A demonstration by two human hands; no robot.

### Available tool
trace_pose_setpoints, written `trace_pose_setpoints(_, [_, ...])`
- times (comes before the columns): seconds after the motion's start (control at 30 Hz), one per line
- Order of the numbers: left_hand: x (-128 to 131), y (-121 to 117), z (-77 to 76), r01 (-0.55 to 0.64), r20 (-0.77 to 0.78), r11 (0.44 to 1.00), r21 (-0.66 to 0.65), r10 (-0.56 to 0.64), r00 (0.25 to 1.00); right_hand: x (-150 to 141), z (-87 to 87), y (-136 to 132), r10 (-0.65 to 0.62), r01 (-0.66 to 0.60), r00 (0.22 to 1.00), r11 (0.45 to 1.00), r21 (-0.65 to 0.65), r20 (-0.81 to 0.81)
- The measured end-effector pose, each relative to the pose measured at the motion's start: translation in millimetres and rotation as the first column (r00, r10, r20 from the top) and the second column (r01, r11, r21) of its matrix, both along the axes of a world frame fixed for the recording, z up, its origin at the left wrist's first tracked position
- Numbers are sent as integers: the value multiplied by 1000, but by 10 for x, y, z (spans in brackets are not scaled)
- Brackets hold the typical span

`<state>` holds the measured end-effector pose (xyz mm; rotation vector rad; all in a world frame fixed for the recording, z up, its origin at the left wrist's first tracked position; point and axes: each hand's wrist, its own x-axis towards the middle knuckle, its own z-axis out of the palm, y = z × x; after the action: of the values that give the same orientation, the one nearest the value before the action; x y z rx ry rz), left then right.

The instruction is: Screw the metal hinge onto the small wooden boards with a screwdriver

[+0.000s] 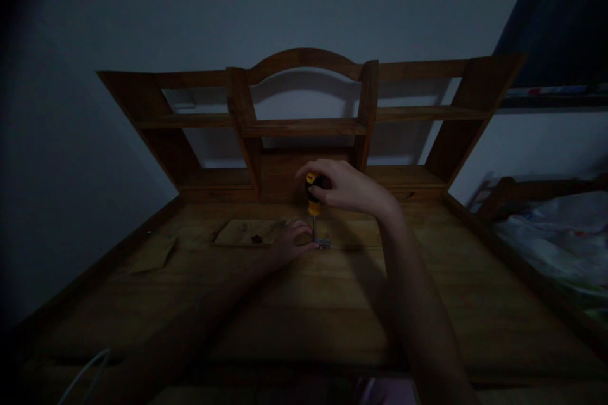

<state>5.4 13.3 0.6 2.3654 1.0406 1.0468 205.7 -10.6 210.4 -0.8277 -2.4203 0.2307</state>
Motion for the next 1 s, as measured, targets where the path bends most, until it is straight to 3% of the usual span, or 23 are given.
trace_pose_setpoints(0.1, [-2, -1, 3, -6, -9, 1000, 11, 6, 1000, 39, 2, 6, -16, 16, 1000, 1000, -13, 0])
trace_pose_setpoints(0.2, [0, 1, 1, -3, -4, 1000, 9, 3, 1000, 14, -19, 27, -64, 64, 998, 996, 64, 7])
trace_pose_setpoints(0.4, [1, 18, -36, 6, 4, 1000, 27, -6, 1000, -137, -116, 67, -299, 287, 954, 930, 231, 17])
trace_pose_setpoints(0.6, [3, 15, -22, -2, -18, 1000, 15, 2, 1000, -70, -72, 51, -97, 93, 994, 991, 99, 40])
trace_pose_setpoints(0.67, [4, 5, -8, 0, -13, 1000, 24, 0, 1000, -42, -47, 41, -85, 82, 996, 995, 64, 38])
trace_pose_setpoints(1.0, [4, 13, -30, 11, 9, 1000, 29, -11, 1000, -98, -120, 79, -311, 303, 950, 937, 176, 24])
